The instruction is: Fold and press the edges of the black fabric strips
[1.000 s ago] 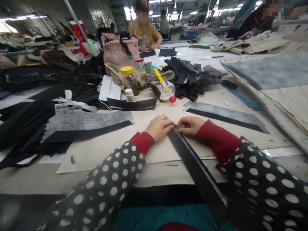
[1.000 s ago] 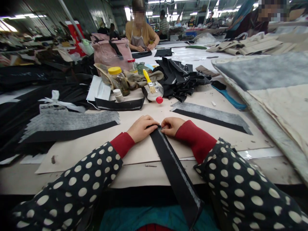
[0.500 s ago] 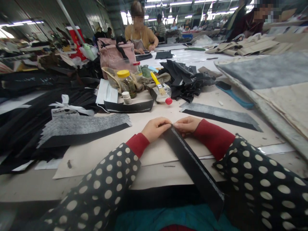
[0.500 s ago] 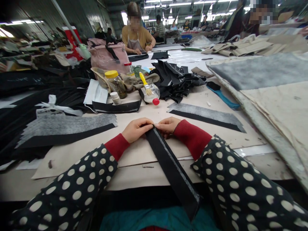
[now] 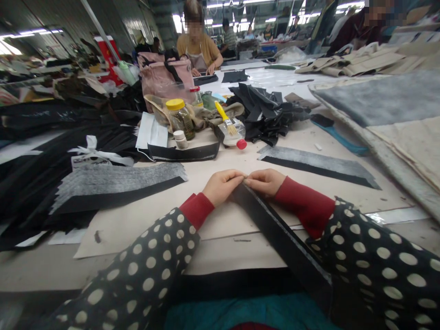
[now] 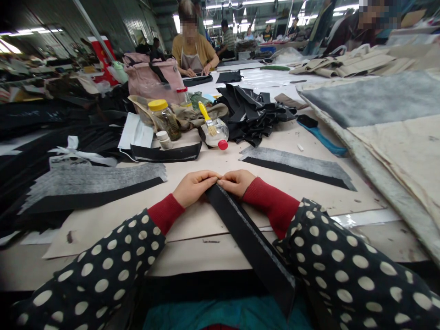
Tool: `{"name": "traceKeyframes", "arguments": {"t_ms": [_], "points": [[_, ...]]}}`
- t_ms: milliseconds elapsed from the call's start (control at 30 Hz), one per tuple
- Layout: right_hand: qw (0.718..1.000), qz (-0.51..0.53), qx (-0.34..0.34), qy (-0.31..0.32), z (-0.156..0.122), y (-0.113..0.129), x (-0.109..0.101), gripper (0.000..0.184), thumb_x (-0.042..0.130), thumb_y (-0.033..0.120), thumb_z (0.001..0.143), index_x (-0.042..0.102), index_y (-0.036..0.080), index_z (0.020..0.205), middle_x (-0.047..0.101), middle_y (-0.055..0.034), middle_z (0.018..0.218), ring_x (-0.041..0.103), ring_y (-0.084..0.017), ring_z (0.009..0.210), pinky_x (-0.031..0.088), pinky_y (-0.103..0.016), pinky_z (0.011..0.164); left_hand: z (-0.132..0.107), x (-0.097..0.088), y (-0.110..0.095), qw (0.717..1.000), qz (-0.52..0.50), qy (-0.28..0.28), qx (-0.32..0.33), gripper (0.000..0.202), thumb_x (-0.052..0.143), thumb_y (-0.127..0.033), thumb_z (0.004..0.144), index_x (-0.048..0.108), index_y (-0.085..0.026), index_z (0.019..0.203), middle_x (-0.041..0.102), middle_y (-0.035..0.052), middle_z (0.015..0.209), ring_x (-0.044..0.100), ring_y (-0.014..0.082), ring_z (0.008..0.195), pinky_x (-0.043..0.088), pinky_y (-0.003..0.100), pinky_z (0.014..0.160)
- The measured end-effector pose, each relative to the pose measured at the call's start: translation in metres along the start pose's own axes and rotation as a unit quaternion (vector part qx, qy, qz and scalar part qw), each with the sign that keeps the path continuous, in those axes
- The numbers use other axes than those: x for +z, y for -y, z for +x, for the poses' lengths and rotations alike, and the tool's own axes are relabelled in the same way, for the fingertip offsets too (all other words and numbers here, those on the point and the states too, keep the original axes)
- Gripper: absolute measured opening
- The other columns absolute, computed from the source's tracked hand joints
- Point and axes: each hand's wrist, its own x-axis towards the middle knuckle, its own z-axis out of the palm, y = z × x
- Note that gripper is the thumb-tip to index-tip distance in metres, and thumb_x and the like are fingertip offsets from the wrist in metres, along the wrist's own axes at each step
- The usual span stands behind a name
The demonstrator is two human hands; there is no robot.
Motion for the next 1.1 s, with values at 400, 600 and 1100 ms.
{"name": "traceKeyframes", "arguments": {"t_ms": [400, 600, 1100], "points": [[0.989, -0.08, -0.077, -0.096, -0.003, 0.008, -0.006, 0.029, 0.04, 0.04, 0.074, 0.048, 0.016, 0.059, 0.042, 0.0028, 0.051, 0.038, -0.008, 0.049, 0.03, -0.021, 0.047, 0.007, -0.021, 0.007, 0.975, -0.164, 0.015, -0.15, 0.038, 0.049, -0.05, 0.073, 0.058, -0.013, 0.077, 0.054, -0.0012, 0.054, 0.045, 0.005, 0.042, 0.03, 0.015, 0.038], [0.969, -0.146, -0.15, -0.133, 0.001, 0.001, -0.008, 0.029, 0.038, 0.036, 0.079, 0.047, 0.017, 0.058, 0.047, 0.0005, 0.055, 0.041, -0.01, 0.053, 0.033, -0.023, 0.052, 0.005, -0.021, 0.005, 0.991, -0.078, -0.014, -0.108, 0.034, 0.048, -0.047, 0.073, 0.048, -0.015, 0.063, 0.051, -0.0034, 0.05, 0.038, 0.0036, 0.038, 0.027, 0.015, 0.037], [0.999, 0.03, -0.014, -0.025, 0.005, -0.002, 0.004, 0.039, 0.049, 0.055, 0.068, 0.046, 0.016, 0.063, 0.041, 0.0047, 0.051, 0.036, -0.008, 0.049, 0.03, -0.022, 0.048, 0.005, -0.022, 0.006, 0.996, 0.032, -0.076, 0.041, 0.026, 0.045, -0.035, 0.075, 0.052, -0.014, 0.061, 0.046, -0.0027, 0.057, 0.043, 0.0106, 0.059, 0.035, 0.021, 0.058]]}}
